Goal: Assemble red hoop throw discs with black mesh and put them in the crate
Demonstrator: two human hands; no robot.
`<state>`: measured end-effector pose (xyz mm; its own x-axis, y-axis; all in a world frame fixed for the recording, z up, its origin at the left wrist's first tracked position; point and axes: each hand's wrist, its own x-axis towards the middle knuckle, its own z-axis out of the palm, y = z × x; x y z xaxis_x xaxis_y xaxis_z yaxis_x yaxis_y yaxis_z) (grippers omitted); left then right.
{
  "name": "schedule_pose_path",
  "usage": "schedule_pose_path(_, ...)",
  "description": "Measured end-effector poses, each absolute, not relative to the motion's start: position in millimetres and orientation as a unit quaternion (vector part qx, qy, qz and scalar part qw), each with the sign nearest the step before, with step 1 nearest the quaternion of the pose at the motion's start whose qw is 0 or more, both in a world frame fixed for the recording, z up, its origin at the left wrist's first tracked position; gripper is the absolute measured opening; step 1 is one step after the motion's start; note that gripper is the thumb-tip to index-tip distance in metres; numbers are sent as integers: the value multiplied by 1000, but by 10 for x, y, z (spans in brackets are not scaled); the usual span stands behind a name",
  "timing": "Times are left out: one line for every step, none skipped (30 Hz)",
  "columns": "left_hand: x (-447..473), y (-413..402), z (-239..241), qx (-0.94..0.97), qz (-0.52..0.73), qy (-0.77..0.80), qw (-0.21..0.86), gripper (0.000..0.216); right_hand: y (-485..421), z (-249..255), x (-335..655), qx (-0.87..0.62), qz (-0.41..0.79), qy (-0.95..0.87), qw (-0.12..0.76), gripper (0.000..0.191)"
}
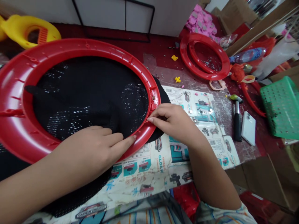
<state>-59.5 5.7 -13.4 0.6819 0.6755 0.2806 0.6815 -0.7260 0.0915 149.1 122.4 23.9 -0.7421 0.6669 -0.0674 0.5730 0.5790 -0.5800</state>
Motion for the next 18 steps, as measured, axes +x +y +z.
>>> schedule_pose_path(-595,56,-137,-916,-150,-371,10,36,1222,233,1488,-351,292,-886,81,14)
schedule_pose_path(-595,55,-140,-915,-152,-373,9,35,1221,227,1484,-351,288,-887,83,14)
schedule_pose_path(-596,55,-143,-915,-155,-372,8,36,1220,219,1481,-352,284,-888,84,14)
schedule_pose_path(-598,56,-147,-915,-156,-372,5,37,1219,212,1478,-352,281,-889,84,14)
schedule_pose_path(-601,58,-149,-915,-158,-372,4,37,1219,205,1478,-351,278,-890,83,14)
schedule_pose_path(-605,60,-149,-914,-159,-373,2,38,1219,198,1479,-350,277,-891,81,14)
schedule_pose_path(-611,64,-148,-914,-159,-374,1,39,1219,191,1483,-348,277,-892,80,13)
schedule_pose_path(-618,69,-144,-914,-159,-373,-1,40,1220,184,1490,-345,279,-893,78,13)
schedule_pose_path(-627,75,-138,-914,-160,-372,-3,40,1222,177,1497,-342,283,-893,79,13)
schedule_pose_path(-636,81,-129,-915,-161,-369,-5,40,1225,169,1504,-339,289,-891,82,13)
schedule_pose_path(-645,88,-119,-917,-162,-364,-7,39,1229,162,1510,-336,298,-889,87,14)
schedule_pose_path(-654,95,-109,-919,-163,-359,-6,39,1234,156,1515,-334,307,-887,92,15)
schedule_pose_path(-662,100,-99,-920,-166,-355,-4,39,1239,152,1517,-332,316,-884,95,16)
schedule_pose_path(-669,105,-92,-921,-168,-352,0,39,1245,150,1516,-333,323,-881,98,17)
schedule_pose_path(-674,108,-87,-921,-169,-350,3,39,1249,151,1512,-335,328,-878,97,17)
schedule_pose_path(-678,111,-84,-922,-170,-347,6,39,1253,154,1506,-338,334,-875,94,17)
schedule_pose_path(-682,113,-85,-923,-170,-345,8,38,1256,159,1498,-342,339,-872,90,17)
schedule_pose_path(-687,116,-87,-924,-168,-343,8,38,1257,164,1489,-345,344,-869,86,16)
